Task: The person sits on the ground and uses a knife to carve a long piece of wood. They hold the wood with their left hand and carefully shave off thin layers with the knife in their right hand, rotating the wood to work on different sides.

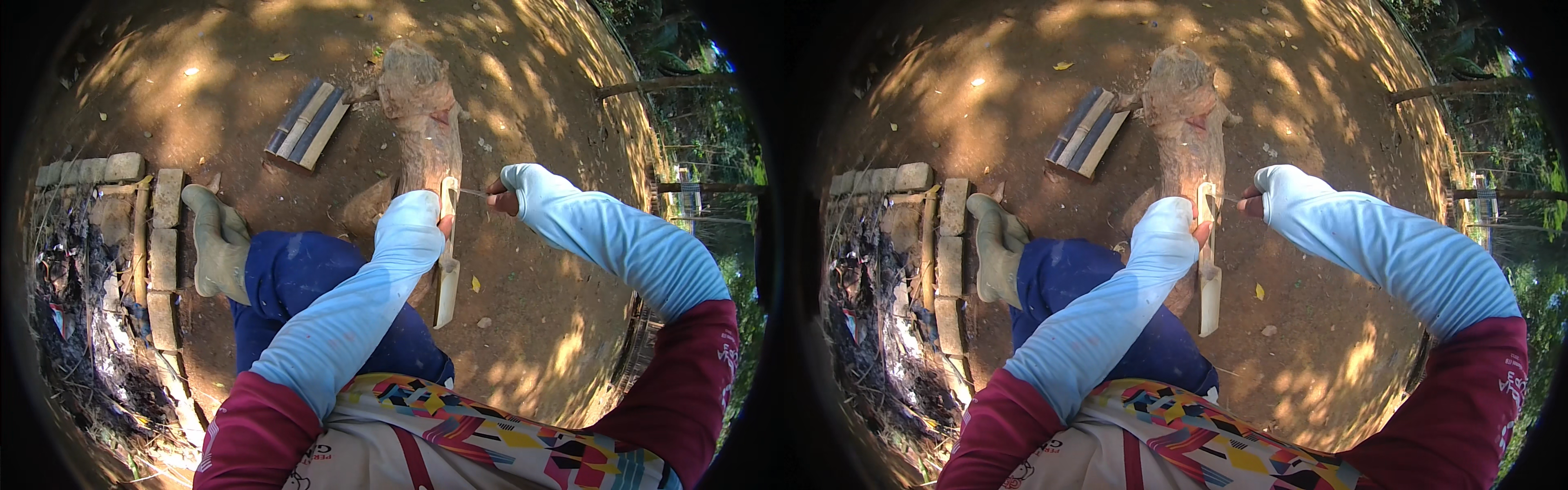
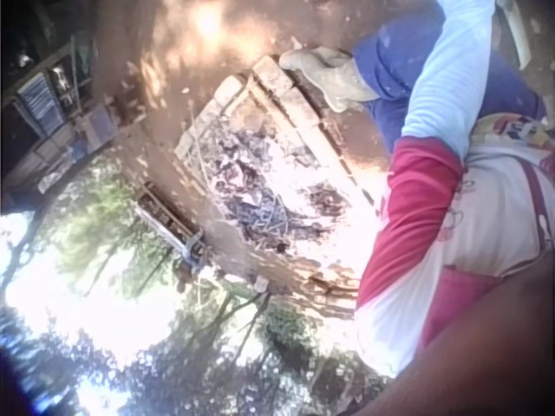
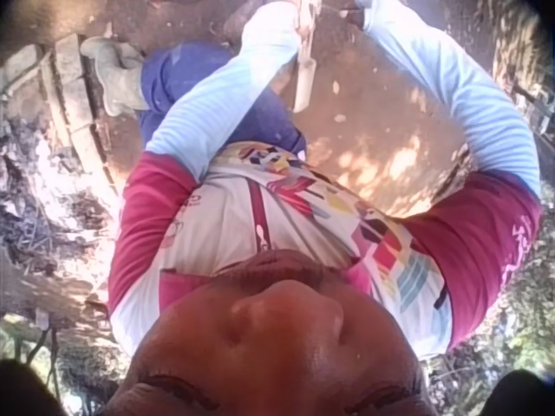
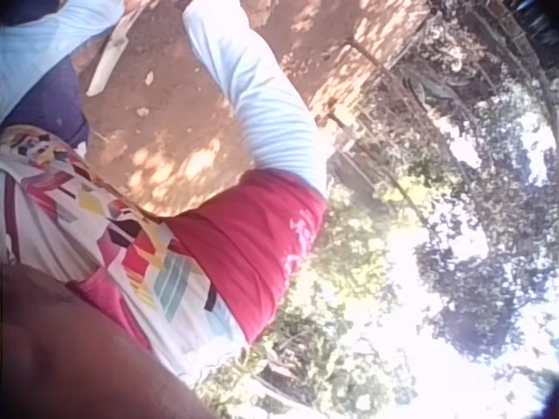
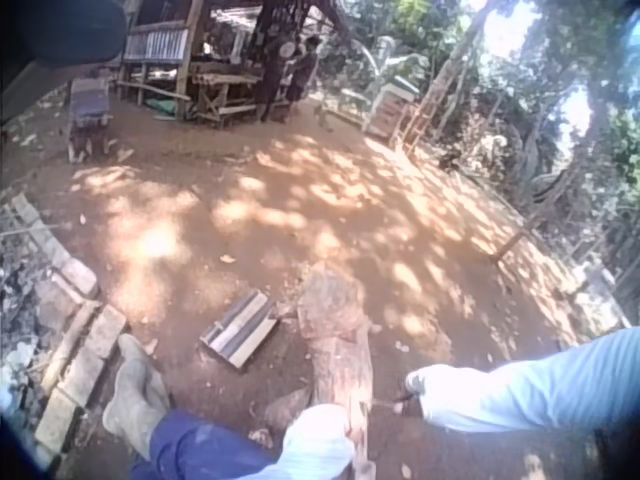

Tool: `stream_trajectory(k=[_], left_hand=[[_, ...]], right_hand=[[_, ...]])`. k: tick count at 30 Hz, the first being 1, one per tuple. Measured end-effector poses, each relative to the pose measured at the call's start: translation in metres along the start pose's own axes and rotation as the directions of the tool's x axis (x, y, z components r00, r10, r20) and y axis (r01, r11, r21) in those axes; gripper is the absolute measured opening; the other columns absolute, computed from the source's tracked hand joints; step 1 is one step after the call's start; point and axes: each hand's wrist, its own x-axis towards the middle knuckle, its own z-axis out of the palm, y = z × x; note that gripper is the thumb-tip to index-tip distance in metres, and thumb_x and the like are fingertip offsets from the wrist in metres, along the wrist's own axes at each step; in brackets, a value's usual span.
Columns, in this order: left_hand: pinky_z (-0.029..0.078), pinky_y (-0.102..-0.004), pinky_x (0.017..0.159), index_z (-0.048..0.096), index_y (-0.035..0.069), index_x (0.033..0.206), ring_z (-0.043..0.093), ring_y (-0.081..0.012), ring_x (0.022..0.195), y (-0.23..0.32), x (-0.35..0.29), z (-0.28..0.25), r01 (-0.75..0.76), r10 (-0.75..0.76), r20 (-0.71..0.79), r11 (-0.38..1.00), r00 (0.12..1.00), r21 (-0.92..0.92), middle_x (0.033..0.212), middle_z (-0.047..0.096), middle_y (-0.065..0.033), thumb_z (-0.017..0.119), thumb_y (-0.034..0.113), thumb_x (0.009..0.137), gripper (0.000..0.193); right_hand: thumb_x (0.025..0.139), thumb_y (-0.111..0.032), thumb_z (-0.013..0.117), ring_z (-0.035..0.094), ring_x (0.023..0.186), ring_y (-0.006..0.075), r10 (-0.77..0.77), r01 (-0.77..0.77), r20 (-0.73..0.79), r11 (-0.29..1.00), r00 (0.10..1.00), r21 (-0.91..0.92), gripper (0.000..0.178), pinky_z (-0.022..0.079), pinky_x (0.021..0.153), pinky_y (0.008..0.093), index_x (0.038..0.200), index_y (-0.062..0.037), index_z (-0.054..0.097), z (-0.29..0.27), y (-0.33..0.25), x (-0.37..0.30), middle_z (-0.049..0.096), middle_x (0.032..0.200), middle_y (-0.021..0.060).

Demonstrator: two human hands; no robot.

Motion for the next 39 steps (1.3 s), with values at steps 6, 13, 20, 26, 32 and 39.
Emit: stream_trajectory(k=[6,13,20,26,32,39], left_hand=[[0.049,-0.0462,0.072,0.062,0.005,0.089,0.062,-0.0362,0.083,0.003,0.002,-0.001,0.024,-0.025,0.029,0.999,0.999,0.04,0.084,0.063,-0.0159,0.072,0.027,0.079,0.025],[0.051,-0.0397,0.072,0.064,0.004,0.097,0.063,-0.0341,0.086,-0.003,0.007,0.008,0.221,-0.207,0.139,0.971,0.968,-0.089,0.091,0.064,-0.0166,0.076,0.018,0.076,0.028],[0.051,-0.0402,0.076,0.063,0.004,0.097,0.063,-0.0349,0.088,0.01,0.001,-0.005,0.173,-0.174,0.098,0.985,0.98,0.019,0.092,0.064,-0.0167,0.076,0.016,0.075,0.028],[0.051,-0.0418,0.076,0.063,0.005,0.095,0.063,-0.0363,0.088,0.01,0.005,-0.007,0.149,-0.158,0.143,0.986,0.977,0.069,0.091,0.064,-0.0169,0.076,0.022,0.077,0.029],[0.051,-0.0421,0.077,0.063,0.005,0.096,0.063,-0.0362,0.088,0.011,0.009,-0.007,0.138,-0.149,0.153,0.987,0.977,0.077,0.09,0.064,-0.0163,0.075,0.029,0.078,0.032],[0.051,-0.0421,0.077,0.064,0.006,0.096,0.064,-0.0351,0.088,0.01,0.007,-0.005,0.155,-0.163,0.152,0.986,0.975,0.06,0.091,0.065,-0.0159,0.075,0.029,0.077,0.032]], right_hand=[[0.096,-0.035,0.058,0.055,0.059,0.0163,0.195,-0.17,0.088,0.958,0.977,-0.232,0.031,0.043,0.055,0.0334,0.086,-0.0057,0.061,-0.009,-0.031,-0.012,0.058,0.067,0.0046],[0.083,-0.016,0.066,0.068,0.087,0.0252,0.169,-0.104,0.013,0.664,0.985,-0.741,0.018,0.054,0.075,0.0332,0.097,-0.0058,0.07,-0.001,-0.065,-0.008,0.07,0.093,0.0122],[0.083,-0.012,0.065,0.07,0.09,0.029,0.17,-0.039,0.078,0.595,0.982,-0.803,0.017,0.056,0.075,0.0357,0.097,-0.0053,0.071,0.004,-0.065,-0.008,0.071,0.098,0.012],[0.092,-0.023,0.062,0.063,0.07,0.0227,0.228,-0.192,-0.017,0.773,0.973,-0.604,0.015,0.051,0.067,0.0359,0.094,-0.0089,0.069,0.003,-0.004,0.035,0.069,0.082,0.0059],[0.092,-0.018,0.062,0.065,0.073,0.0264,0.094,-0.109,-0.062,0.945,0.994,-0.309,0.016,0.05,0.068,0.0402,0.099,-0.004,0.065,-0.008,-0.02,0.009,0.069,0.086,0.0135],[0.091,-0.02,0.061,0.068,0.083,0.0372,-0.131,0.062,-0.03,0.646,0.991,-0.761,0.022,0.054,0.072,0.0442,0.103,-0.0022,0.064,0.009,-0.021,-0.009,0.068,0.096,0.0205]])
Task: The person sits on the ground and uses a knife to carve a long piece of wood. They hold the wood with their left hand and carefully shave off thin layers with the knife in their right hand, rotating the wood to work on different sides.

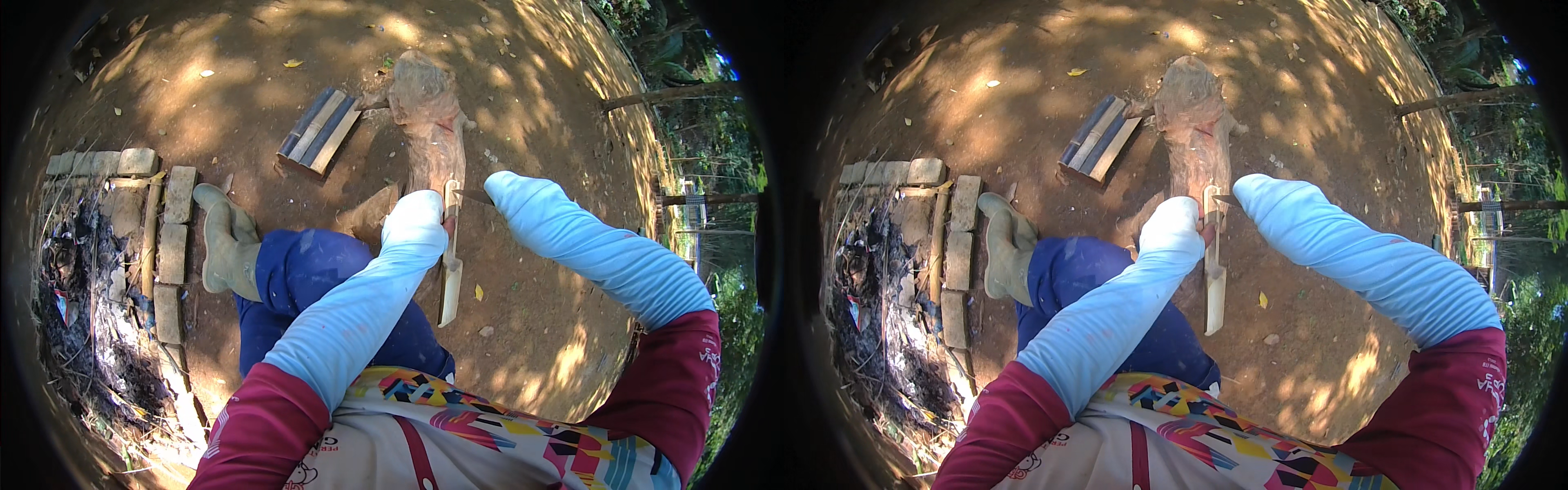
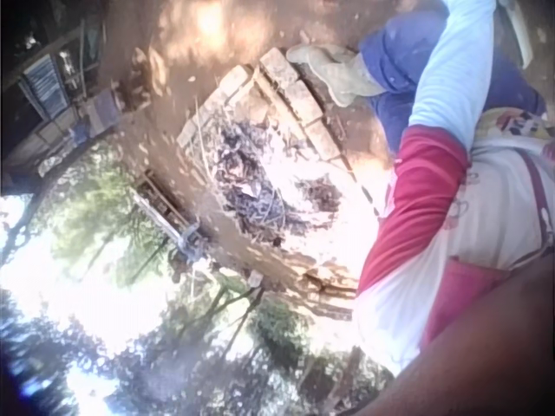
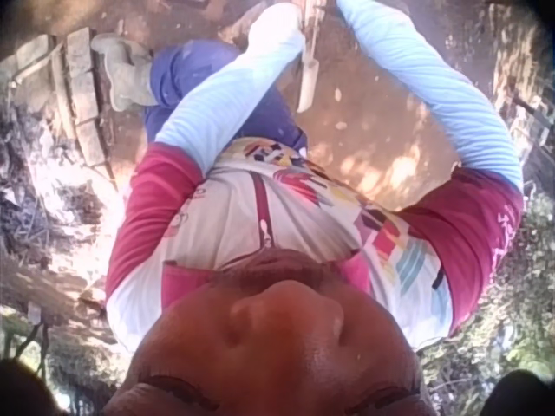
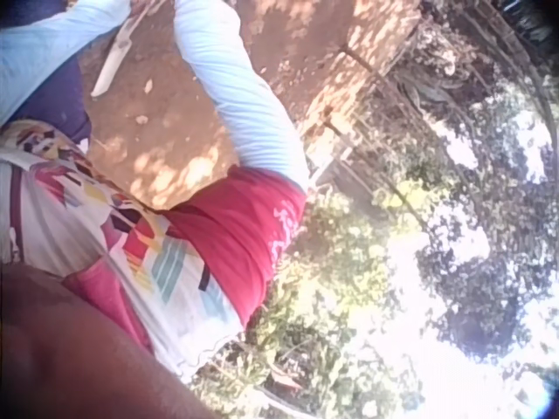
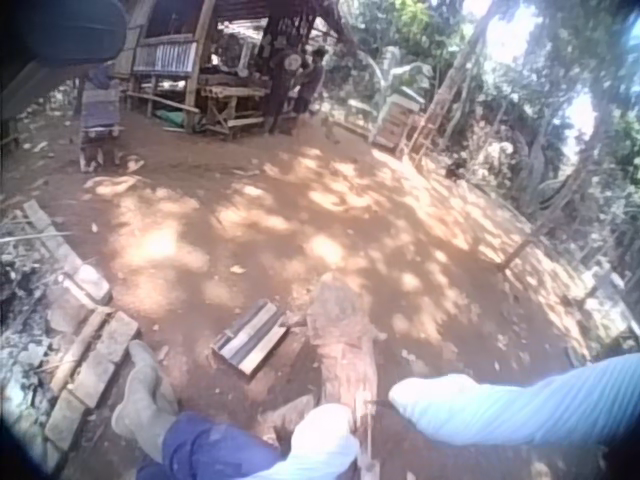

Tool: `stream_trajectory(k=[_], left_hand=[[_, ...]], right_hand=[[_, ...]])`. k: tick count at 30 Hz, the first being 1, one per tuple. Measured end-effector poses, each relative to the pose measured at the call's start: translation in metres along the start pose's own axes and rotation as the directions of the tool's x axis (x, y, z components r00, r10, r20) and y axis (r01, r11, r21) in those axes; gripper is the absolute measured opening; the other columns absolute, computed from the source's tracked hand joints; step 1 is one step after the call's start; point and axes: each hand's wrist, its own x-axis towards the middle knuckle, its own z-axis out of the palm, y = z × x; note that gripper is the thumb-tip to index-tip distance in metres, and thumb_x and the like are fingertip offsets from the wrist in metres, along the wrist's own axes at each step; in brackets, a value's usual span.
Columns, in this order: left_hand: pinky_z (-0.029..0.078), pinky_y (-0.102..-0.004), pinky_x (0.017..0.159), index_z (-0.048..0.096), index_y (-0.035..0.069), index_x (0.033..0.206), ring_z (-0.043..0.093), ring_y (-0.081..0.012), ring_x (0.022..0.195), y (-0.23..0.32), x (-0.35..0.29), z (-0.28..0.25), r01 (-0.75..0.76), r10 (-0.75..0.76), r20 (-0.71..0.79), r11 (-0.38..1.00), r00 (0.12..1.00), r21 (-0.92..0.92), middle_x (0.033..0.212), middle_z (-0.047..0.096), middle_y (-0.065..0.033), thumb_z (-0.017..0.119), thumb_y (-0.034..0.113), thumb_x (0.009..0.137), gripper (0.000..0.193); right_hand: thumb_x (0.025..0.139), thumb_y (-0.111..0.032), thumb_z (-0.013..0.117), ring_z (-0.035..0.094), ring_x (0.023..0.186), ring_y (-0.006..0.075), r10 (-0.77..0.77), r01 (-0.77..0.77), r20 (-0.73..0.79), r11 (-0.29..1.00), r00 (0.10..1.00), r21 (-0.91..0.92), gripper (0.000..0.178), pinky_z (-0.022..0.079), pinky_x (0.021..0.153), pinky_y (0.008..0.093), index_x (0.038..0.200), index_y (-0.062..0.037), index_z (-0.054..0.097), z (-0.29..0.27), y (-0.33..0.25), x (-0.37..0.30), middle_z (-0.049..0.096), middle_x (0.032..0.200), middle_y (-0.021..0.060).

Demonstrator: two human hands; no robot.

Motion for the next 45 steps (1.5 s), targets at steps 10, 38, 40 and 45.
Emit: stream_trajectory(k=[10,38,40,45], left_hand=[[0.05,-0.0421,0.077,0.065,0.005,0.096,0.063,-0.0352,0.089,-0.001,-0.001,0.0,-0.014,0.013,-0.027,1.0,1.0,-0.023,0.091,0.065,-0.0159,0.076,0.029,0.077,0.033],[0.051,-0.0416,0.075,0.065,0.005,0.098,0.065,-0.0353,0.086,-0.002,0.006,0.002,0.08,-0.083,0.052,0.996,0.995,0.046,0.091,0.066,-0.0162,0.076,0.032,0.078,0.035],[0.051,-0.0416,0.075,0.065,0.005,0.097,0.065,-0.0352,0.087,-0.002,0.004,0.002,0.051,-0.052,0.043,0.999,0.998,0.008,0.092,0.066,-0.0164,0.076,0.032,0.078,0.034],[0.051,-0.0422,0.076,0.065,0.005,0.097,0.064,-0.0351,0.088,0.0,0.001,0.0,0.039,-0.039,0.014,0.999,0.999,0.014,0.091,0.065,-0.0172,0.076,0.03,0.078,0.034]], right_hand=[[0.099,-0.044,0.043,0.068,0.081,0.0373,-0.091,0.093,0.079,0.996,0.993,-0.018,0.048,0.055,0.07,0.0455,0.094,-0.0034,0.067,-0.017,0.007,0.004,0.068,0.084,0.0203],[0.089,-0.013,0.056,0.068,0.097,0.0312,0.005,0.03,0.237,0.99,0.972,-0.141,0.02,0.056,0.077,0.0391,0.103,-0.0069,0.068,-0.04,-0.015,0.012,0.07,0.102,0.0158],[0.088,-0.011,0.056,0.068,0.098,0.0321,-0.032,0.061,0.18,0.985,0.983,-0.161,0.021,0.056,0.078,0.04,0.104,-0.0058,0.068,-0.039,-0.016,0.005,0.069,0.105,0.016],[0.094,-0.034,0.045,0.068,0.087,0.034,-0.052,0.055,0.191,0.998,0.98,-0.011,0.037,0.052,0.078,0.0439,0.1,-0.0062,0.07,-0.031,-0.009,0.004,0.07,0.094,0.0173]])
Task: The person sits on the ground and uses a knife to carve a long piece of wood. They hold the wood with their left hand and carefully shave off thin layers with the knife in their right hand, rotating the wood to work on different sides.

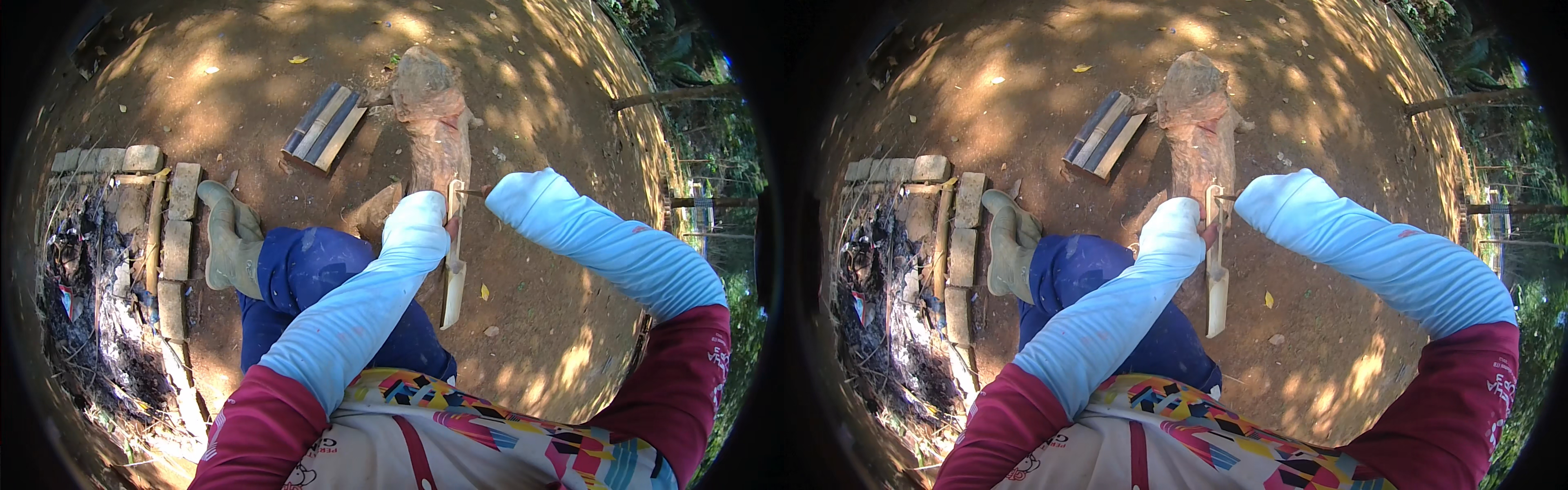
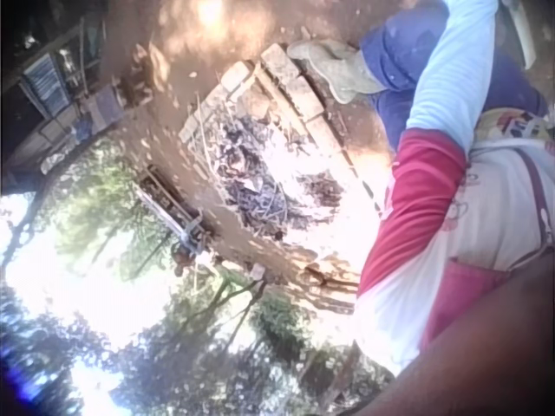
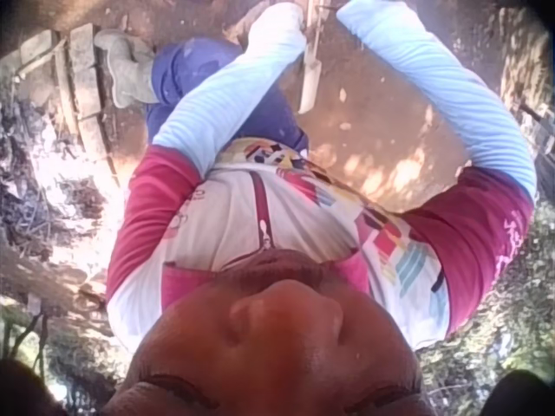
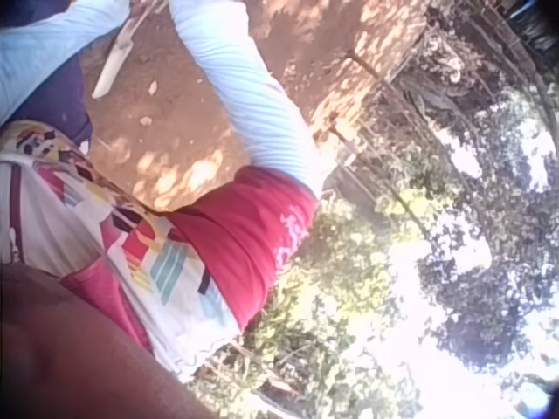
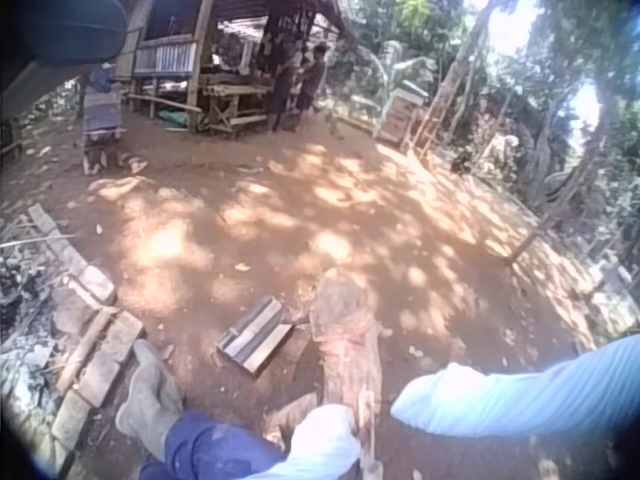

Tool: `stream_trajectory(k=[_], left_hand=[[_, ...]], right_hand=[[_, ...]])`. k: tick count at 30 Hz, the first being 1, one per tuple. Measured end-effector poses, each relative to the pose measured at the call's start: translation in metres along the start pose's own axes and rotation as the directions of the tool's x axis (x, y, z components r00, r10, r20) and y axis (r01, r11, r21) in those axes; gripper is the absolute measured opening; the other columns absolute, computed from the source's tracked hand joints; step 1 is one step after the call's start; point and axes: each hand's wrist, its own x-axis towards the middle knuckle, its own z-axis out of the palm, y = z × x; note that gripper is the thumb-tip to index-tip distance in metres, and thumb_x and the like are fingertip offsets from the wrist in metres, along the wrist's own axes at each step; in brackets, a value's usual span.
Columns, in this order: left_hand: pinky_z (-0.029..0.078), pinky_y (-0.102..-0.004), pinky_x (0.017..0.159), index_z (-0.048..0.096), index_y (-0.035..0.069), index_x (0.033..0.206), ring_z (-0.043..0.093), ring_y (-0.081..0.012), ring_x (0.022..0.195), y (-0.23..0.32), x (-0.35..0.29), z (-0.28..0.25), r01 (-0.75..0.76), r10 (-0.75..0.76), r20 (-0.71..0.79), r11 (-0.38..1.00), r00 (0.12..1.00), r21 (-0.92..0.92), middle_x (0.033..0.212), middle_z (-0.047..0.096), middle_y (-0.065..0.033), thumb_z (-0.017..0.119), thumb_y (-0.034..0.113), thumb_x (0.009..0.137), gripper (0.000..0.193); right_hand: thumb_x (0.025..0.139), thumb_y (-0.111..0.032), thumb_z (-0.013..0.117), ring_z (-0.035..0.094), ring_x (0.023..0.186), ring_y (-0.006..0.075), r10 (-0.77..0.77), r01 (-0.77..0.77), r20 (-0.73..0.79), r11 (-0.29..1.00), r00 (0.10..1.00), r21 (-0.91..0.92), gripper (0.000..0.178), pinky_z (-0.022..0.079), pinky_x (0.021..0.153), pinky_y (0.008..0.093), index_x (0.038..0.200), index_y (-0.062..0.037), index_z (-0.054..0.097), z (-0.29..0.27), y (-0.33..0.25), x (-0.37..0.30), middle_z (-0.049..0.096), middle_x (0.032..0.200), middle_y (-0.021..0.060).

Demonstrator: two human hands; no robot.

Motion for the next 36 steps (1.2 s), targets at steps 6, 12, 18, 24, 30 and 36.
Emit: stream_trajectory(k=[6,12,18,24,30,36], left_hand=[[0.05,-0.0428,0.077,0.065,0.003,0.098,0.063,-0.0361,0.089,0.0,-0.003,-0.004,-0.057,0.058,-0.046,0.998,0.997,0.022,0.091,0.065,-0.0176,0.076,0.03,0.077,0.035],[0.05,-0.0429,0.077,0.064,0.004,0.098,0.063,-0.0355,0.089,-0.001,-0.003,0.001,-0.097,0.099,-0.077,0.995,0.992,0.029,0.091,0.064,-0.0171,0.075,0.031,0.078,0.035],[0.05,-0.0423,0.076,0.064,0.005,0.098,0.063,-0.0351,0.087,-0.004,-0.001,0.008,-0.119,0.124,-0.123,0.992,0.985,0.047,0.091,0.064,-0.0166,0.075,0.031,0.077,0.035],[0.049,-0.0451,0.077,0.062,0.007,0.096,0.062,-0.0355,0.089,-0.004,-0.003,0.008,-0.091,0.092,-0.088,0.996,0.992,0.015,0.091,0.064,-0.0156,0.07,0.034,0.082,0.032],[0.048,-0.0398,0.066,0.061,0.006,0.091,0.06,-0.0319,0.073,-0.014,0.001,0.021,-0.141,0.142,-0.193,0.99,0.971,0.02,0.081,0.06,-0.0129,0.08,0.029,0.075,0.033],[0.047,-0.0352,0.06,0.06,0.008,0.092,0.055,-0.023,0.062,-0.017,-0.005,0.024,-0.224,0.211,-0.299,0.975,0.931,-0.011,0.072,0.054,-0.0072,0.082,0.024,0.074,0.032]], right_hand=[[0.091,-0.038,0.051,0.063,0.072,0.0244,0.518,-0.584,0.39,0.286,0.761,0.759,0.038,0.049,0.07,0.0375,0.096,-0.0053,0.07,0.003,-0.004,0.025,0.067,0.077,0.0128],[0.088,-0.025,0.06,0.054,0.053,0.0164,0.093,-0.192,0.169,0.565,0.981,0.802,0.027,0.042,0.048,0.0307,0.097,-0.0008,0.066,0.028,0.035,0.031,0.061,0.07,0.0083],[0.095,-0.029,0.056,0.055,0.045,0.014,-0.23,-0.261,0.296,0.17,0.927,0.95,0.03,0.043,0.039,0.0288,0.11,-0.004,0.061,0.049,0.06,0.032,0.063,0.068,0.0096],[0.094,-0.035,0.058,0.058,0.049,0.0146,-0.248,-0.1,0.092,-0.02,0.965,0.995,0.036,0.046,0.042,0.0274,0.111,-0.003,0.058,0.08,0.071,0.018,0.064,0.069,0.009],[0.082,-0.02,0.073,0.053,0.052,0.0115,0.144,0.201,-0.211,0.084,0.967,0.976,0.028,0.043,0.047,0.0288,0.102,-0.0063,0.059,0.137,0.058,0.054,0.057,0.066,0.0008],[0.076,-0.019,0.08,0.057,0.069,0.0105,0.389,0.389,-0.345,-0.039,0.854,0.92,0.032,0.047,0.061,0.0281,0.098,-0.0044,0.063,0.149,-0.016,0.068,0.064,0.078,0.0027]])
